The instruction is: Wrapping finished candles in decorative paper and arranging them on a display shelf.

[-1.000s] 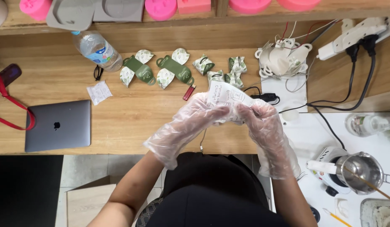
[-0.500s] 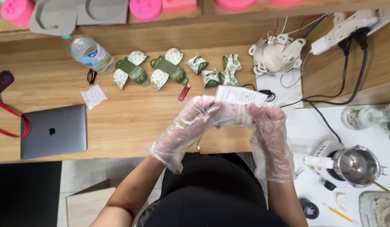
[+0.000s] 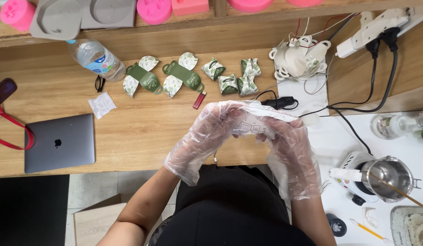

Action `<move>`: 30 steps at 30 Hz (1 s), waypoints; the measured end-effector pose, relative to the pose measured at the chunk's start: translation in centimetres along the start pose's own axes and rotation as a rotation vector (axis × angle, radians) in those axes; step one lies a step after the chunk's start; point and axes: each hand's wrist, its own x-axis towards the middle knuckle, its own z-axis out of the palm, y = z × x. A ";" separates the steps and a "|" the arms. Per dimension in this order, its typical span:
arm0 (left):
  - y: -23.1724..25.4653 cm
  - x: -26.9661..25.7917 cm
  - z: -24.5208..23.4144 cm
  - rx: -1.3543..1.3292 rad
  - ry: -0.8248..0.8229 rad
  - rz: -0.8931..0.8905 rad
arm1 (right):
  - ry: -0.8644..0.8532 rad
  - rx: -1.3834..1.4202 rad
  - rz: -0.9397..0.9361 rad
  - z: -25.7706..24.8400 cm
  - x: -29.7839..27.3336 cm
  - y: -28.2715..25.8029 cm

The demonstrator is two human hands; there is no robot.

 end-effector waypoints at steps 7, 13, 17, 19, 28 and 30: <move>-2.0 -0.4 -0.1 -0.362 -0.029 0.022 | -0.171 -0.295 -0.417 -2.3 0.2 1.9; -1.9 -0.8 -0.7 -0.313 0.026 -0.027 | -0.243 0.051 -0.102 -1.4 0.1 -0.8; 0.6 -0.7 0.0 -0.489 0.121 -0.116 | -0.355 0.149 -0.045 0.2 -2.4 -3.7; -0.3 -0.2 -0.8 -0.369 0.082 -0.079 | -0.312 0.201 -0.039 -1.0 -1.4 -1.8; 2.0 0.4 -3.0 0.219 -0.316 -0.014 | -0.614 -0.183 0.157 -0.7 2.1 -0.4; 2.3 0.6 -2.9 0.141 -0.382 0.128 | -0.649 -0.261 0.180 -0.7 2.1 -0.6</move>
